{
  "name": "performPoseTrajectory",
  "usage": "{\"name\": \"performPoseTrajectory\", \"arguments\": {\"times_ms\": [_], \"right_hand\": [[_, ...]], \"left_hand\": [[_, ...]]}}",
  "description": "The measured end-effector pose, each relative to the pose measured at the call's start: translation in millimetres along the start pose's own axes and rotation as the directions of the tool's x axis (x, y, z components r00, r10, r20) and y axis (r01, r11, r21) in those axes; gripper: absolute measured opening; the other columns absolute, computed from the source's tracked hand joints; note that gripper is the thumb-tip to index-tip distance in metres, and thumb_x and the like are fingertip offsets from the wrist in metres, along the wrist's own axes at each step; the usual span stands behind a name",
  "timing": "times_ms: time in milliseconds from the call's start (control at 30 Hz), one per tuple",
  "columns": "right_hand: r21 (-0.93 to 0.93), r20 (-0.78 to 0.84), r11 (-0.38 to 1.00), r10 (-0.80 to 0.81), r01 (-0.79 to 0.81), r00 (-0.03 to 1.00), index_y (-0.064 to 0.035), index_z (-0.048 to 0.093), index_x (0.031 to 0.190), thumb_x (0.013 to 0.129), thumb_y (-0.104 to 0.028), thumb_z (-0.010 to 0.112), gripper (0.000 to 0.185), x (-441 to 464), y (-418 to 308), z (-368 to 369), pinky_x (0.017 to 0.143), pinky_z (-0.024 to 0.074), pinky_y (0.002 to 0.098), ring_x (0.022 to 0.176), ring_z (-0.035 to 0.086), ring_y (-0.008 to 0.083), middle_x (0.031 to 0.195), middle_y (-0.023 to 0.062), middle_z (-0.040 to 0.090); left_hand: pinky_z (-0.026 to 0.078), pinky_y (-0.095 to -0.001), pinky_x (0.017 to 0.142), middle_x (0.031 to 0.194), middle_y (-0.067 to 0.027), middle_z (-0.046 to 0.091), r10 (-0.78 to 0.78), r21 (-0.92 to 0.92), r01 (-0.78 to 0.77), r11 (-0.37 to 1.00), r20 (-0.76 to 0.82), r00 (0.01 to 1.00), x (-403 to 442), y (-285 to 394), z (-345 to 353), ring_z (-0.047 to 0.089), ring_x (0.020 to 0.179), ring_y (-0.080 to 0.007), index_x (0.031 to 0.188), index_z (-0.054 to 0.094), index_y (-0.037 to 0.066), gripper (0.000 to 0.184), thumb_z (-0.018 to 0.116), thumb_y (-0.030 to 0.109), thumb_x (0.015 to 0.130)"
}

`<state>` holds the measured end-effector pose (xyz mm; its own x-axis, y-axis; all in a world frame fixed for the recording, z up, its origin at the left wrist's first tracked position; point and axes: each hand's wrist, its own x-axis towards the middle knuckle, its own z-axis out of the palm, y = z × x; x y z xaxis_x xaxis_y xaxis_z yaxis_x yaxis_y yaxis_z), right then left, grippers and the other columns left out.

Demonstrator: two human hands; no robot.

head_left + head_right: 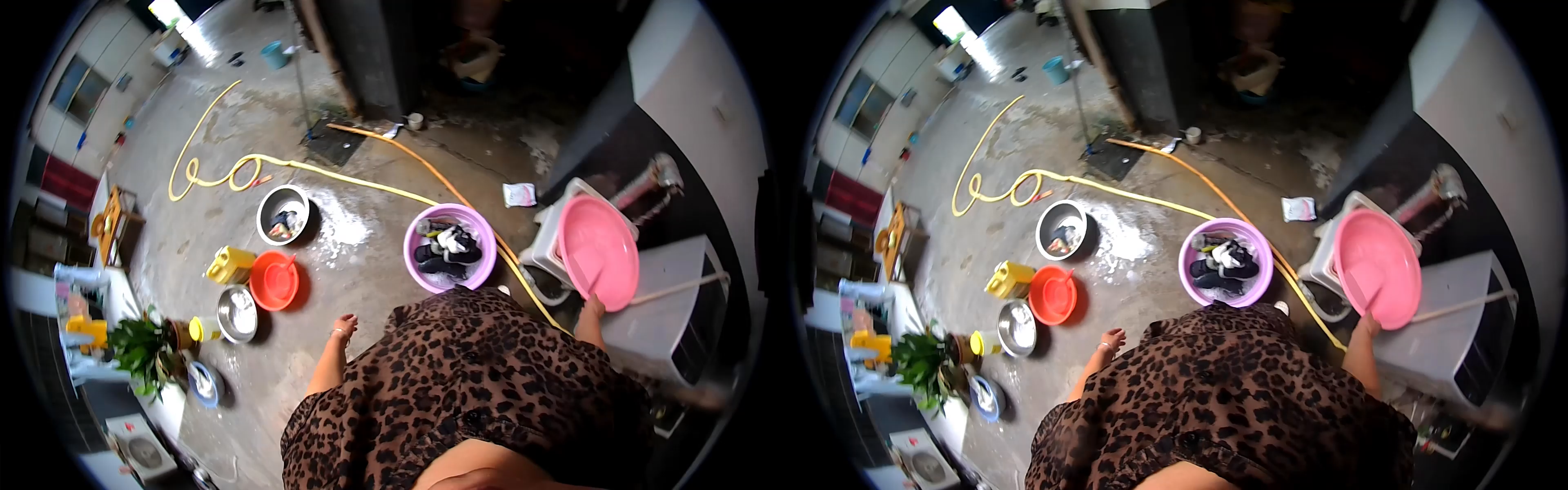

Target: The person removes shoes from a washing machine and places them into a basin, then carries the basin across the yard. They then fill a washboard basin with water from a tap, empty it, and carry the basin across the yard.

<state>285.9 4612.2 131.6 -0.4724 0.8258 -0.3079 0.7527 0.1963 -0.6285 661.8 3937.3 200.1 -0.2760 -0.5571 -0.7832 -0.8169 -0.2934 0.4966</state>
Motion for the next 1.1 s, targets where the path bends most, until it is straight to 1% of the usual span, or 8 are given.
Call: {"name": "performPoseTrajectory", "arguments": {"times_ms": [33,100,233,500,600,700,833,1100], "right_hand": [[0.025,-0.073,0.996,-0.081,0.083,0.994,0.0038,0.061,0.081,0.069,-0.027,0.062,0.033,45,36,22,0.044,0.0428,0.0367,0.052,0.055,0.025,0.062,0.0123,0.058],[0.025,0.057,1.0,0.01,-0.012,0.998,0.0092,0.057,0.098,0.067,-0.029,0.065,0.05,11,14,-11,0.085,0.0429,0.0368,0.098,0.055,0.0317,0.1,0.0213,0.059],[-0.039,-0.117,0.993,0.109,-0.114,0.987,0.003,0.047,0.113,0.068,-0.031,0.066,0.059,-13,27,-23,0.091,0.0389,0.0357,0.106,0.051,0.0313,0.114,0.0208,0.052],[-0.068,-0.087,0.979,0.187,-0.193,0.978,0.0016,0.044,0.115,0.068,-0.027,0.065,0.059,-91,-2,-79,0.09,0.0401,0.0389,0.104,0.051,0.0346,0.115,0.0219,0.05],[-0.117,-0.092,0.97,0.204,-0.214,0.975,0.0016,0.044,0.117,0.07,-0.028,0.064,0.059,-78,14,-74,0.09,0.0401,0.0381,0.105,0.05,0.0341,0.116,0.0217,0.05],[0.004,-0.053,0.965,0.263,-0.263,0.963,0.0016,0.044,0.117,0.07,-0.028,0.064,0.058,-71,18,-80,0.091,0.0397,0.0374,0.106,0.049,0.0339,0.117,0.0217,0.049],[-0.065,-0.114,0.973,0.211,-0.219,0.971,0.0013,0.045,0.116,0.07,-0.029,0.065,0.059,-79,4,-86,0.09,0.04,0.0373,0.105,0.05,0.0333,0.115,0.0211,0.05],[-0.024,-0.08,0.981,0.192,-0.194,0.978,0.0006,0.043,0.117,0.07,-0.032,0.065,0.061,-56,10,-82,0.089,0.0404,0.037,0.104,0.051,0.0329,0.114,0.0206,0.051]], "left_hand": [[0.047,-0.0282,0.058,0.09,-0.0105,0.062,0.004,0.015,-0.004,1.0,0.007,1.0,6,0,2,0.059,0.074,-0.0179,0.112,0.052,0.0,0.038,0.059,0.021,0.08],[0.044,-0.0282,0.056,0.091,-0.0094,0.062,0.013,0.03,-0.015,0.999,0.075,0.997,22,-7,5,0.06,0.073,-0.0181,0.112,0.052,0.003,0.04,0.059,0.025,0.08],[0.041,-0.0296,0.054,0.092,-0.007,0.063,0.029,0.093,-0.044,0.995,0.149,0.988,17,5,2,0.061,0.073,-0.0185,0.114,0.052,0.008,0.043,0.059,0.032,0.079],[0.041,-0.0294,0.054,0.093,-0.0061,0.062,0.042,0.209,-0.074,0.975,0.156,0.987,32,22,-4,0.059,0.073,-0.0168,0.117,0.049,0.008,0.043,0.056,0.031,0.081],[0.038,-0.0248,0.047,0.091,-0.0057,0.061,0.051,0.142,-0.08,0.987,0.194,0.98,35,30,-2,0.058,0.069,-0.0147,0.117,0.048,0.005,0.045,0.056,0.032,0.082],[0.04,-0.0275,0.052,0.093,-0.005,0.062,0.066,0.219,-0.11,0.97,0.196,0.978,22,44,8,0.059,0.071,-0.015,0.118,0.049,0.008,0.043,0.056,0.031,0.082],[0.04,-0.0282,0.053,0.093,-0.0052,0.062,0.059,0.332,-0.109,0.937,0.159,0.985,-14,69,21,0.059,0.072,-0.0156,0.117,0.05,0.009,0.042,0.057,0.031,0.082],[0.04,-0.0287,0.055,0.093,-0.0055,0.062,0.049,0.329,-0.107,0.938,0.181,0.982,-15,66,24,0.059,0.072,-0.0153,0.115,0.052,0.009,0.042,0.057,0.032,0.081]]}}
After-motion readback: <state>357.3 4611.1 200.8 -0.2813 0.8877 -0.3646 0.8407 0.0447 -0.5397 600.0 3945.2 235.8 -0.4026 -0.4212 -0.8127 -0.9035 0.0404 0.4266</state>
